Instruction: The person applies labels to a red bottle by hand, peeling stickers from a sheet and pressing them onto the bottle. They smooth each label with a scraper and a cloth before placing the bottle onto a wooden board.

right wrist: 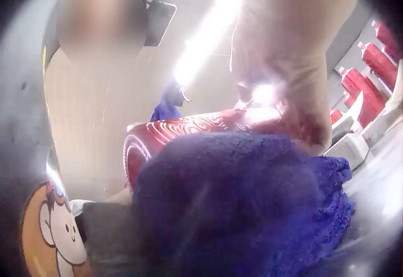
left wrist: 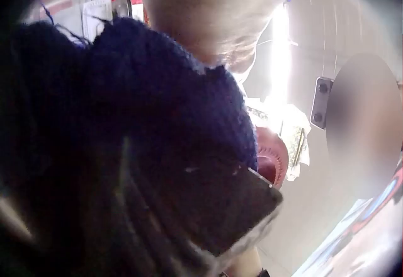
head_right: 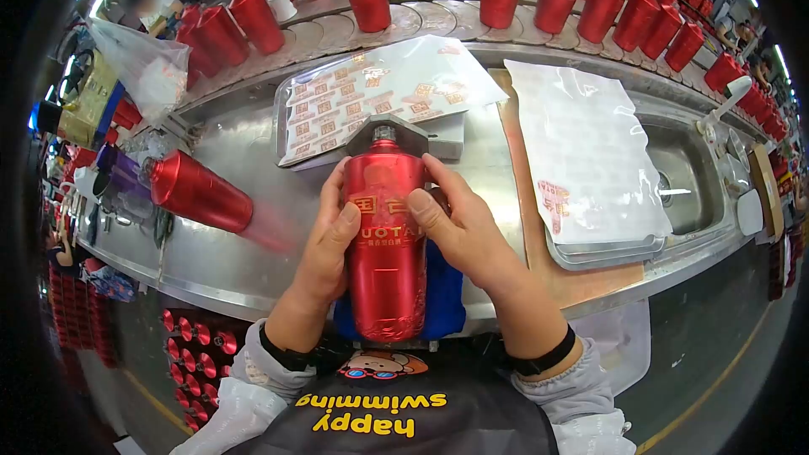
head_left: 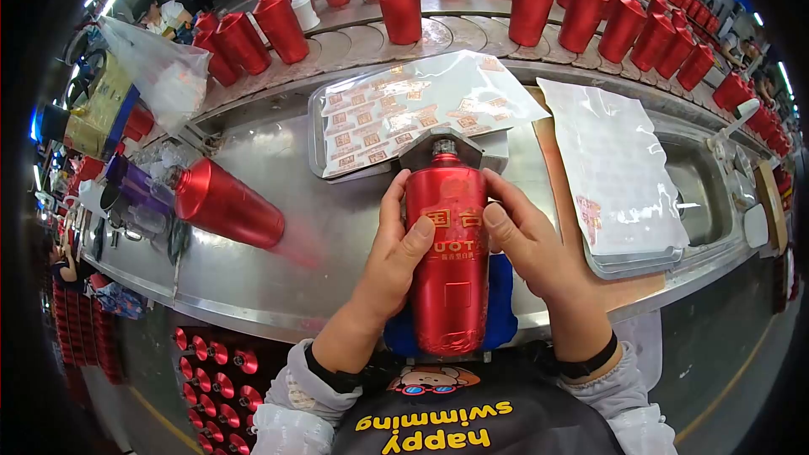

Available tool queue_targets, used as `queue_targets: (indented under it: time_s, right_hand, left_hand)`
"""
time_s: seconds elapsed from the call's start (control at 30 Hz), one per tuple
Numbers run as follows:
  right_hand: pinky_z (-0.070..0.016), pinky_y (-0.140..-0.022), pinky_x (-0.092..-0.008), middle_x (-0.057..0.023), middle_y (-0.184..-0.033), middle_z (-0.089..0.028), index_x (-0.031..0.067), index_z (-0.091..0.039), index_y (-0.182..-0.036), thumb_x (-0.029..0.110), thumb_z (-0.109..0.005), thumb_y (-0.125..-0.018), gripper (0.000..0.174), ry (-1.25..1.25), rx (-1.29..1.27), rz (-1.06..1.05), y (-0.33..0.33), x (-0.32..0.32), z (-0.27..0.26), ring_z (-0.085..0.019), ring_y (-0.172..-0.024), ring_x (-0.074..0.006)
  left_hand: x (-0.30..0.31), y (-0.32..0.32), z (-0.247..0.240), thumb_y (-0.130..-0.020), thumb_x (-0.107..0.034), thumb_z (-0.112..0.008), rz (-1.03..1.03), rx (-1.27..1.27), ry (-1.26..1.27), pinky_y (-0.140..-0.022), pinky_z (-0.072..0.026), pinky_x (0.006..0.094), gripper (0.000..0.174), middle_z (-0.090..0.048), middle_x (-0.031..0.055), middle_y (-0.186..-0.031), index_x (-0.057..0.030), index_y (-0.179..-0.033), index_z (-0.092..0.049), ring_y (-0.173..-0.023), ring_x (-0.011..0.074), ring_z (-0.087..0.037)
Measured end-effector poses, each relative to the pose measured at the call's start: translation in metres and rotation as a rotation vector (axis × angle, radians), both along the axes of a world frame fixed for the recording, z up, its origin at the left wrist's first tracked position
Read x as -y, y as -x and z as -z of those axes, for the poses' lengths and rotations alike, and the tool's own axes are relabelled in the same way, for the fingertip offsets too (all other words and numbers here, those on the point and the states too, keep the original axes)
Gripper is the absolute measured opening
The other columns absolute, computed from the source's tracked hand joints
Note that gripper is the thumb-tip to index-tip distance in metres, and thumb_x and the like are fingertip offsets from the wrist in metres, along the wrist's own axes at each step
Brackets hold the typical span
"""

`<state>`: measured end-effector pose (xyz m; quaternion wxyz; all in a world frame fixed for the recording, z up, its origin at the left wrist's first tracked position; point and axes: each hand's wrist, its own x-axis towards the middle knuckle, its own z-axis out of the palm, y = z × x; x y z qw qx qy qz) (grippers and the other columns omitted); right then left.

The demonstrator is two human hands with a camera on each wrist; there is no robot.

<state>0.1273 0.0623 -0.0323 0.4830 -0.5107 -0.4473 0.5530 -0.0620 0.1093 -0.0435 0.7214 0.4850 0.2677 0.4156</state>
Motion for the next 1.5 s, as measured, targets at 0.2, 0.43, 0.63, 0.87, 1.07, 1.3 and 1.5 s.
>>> queue_targets:
  time_s: [0.2,0.43,0.63,0.87,1.07,1.3,1.5]
  right_hand:
    - [-0.0399,-0.106,-0.0346,-0.0227,-0.141,-0.045,-0.0067,-0.023,-0.15,0.037,-0.066,-0.094,0.083,-0.047,-0.157,-0.008,0.005,0.0,0.006,-0.047,-0.129,-0.0256]
    - [-0.0333,-0.112,-0.0389,-0.0257,-0.148,-0.036,-0.0084,-0.017,-0.151,0.039,-0.074,-0.087,0.098,-0.124,-0.118,-0.038,0.005,0.0,0.013,-0.039,-0.137,-0.0307]
    - [-0.0309,-0.113,-0.0401,-0.0265,-0.15,-0.032,-0.0089,-0.014,-0.151,0.039,-0.077,-0.084,0.103,-0.127,-0.154,-0.061,0.004,0.001,0.015,-0.035,-0.139,-0.0322]
    - [-0.032,-0.113,-0.0397,-0.0273,-0.148,-0.035,-0.0092,-0.017,-0.15,0.043,-0.075,-0.085,0.102,-0.139,-0.137,-0.063,0.0,0.0,0.018,-0.037,-0.138,-0.0323]
    - [-0.036,-0.109,-0.0384,-0.0271,-0.141,-0.042,-0.0085,-0.024,-0.148,0.043,-0.073,-0.087,0.094,-0.128,-0.072,0.019,0.006,-0.006,0.013,-0.045,-0.132,-0.0304]
    - [-0.0444,-0.099,-0.0331,-0.0203,-0.135,-0.049,-0.0053,-0.031,-0.146,0.04,-0.069,-0.091,0.081,-0.055,-0.201,0.042,0.007,-0.006,0.005,-0.052,-0.12,-0.0222]
    - [-0.0392,-0.106,-0.0384,-0.0237,-0.144,-0.039,-0.004,-0.017,-0.152,0.044,-0.073,-0.086,0.099,-0.152,-0.079,-0.05,0.002,0.001,0.013,-0.044,-0.131,-0.0297]
  left_hand:
    - [-0.003,0.004,0.002,-0.096,-0.042,-0.061,0.01,-0.004,0.003,-0.111,-0.033,0.0361,0.09,-0.031,0.018,-0.149,0.0013,-0.153,-0.006,-0.135,0.0238,-0.038]
    - [0.003,0.003,-0.007,-0.089,-0.032,-0.071,0.009,-0.16,-0.155,-0.111,-0.0339,0.0372,0.102,-0.032,0.0198,-0.148,0.0017,-0.153,0.001,-0.134,0.0248,-0.04]
    - [0.001,0.004,-0.012,-0.088,-0.029,-0.072,0.031,-0.172,-0.12,-0.11,-0.0343,0.038,0.104,-0.033,0.0196,-0.147,0.0014,-0.153,0.002,-0.133,0.0251,-0.04]
    - [0.002,0.004,-0.002,-0.091,-0.034,-0.068,0.003,-0.102,-0.111,-0.111,-0.0332,0.0377,0.099,-0.032,0.0201,-0.148,0.0001,-0.154,0.0,-0.135,0.0251,-0.038]
    - [-0.005,0.003,-0.01,-0.094,-0.038,-0.064,-0.006,-0.042,-0.007,-0.106,-0.0383,0.0348,0.087,-0.041,0.0178,-0.141,-0.0005,-0.152,-0.012,-0.127,0.0208,-0.045]
    - [-0.012,0.003,-0.001,-0.097,-0.038,-0.061,0.0,-0.044,0.017,-0.106,-0.0384,0.0326,0.079,-0.04,0.0165,-0.142,0.0005,-0.151,-0.018,-0.127,0.02,-0.045]
    - [-0.002,0.007,-0.003,-0.091,-0.043,-0.068,0.033,-0.052,-0.059,-0.11,-0.0344,0.0355,0.098,-0.03,0.0178,-0.15,-0.0001,-0.154,-0.006,-0.134,0.0236,-0.04]
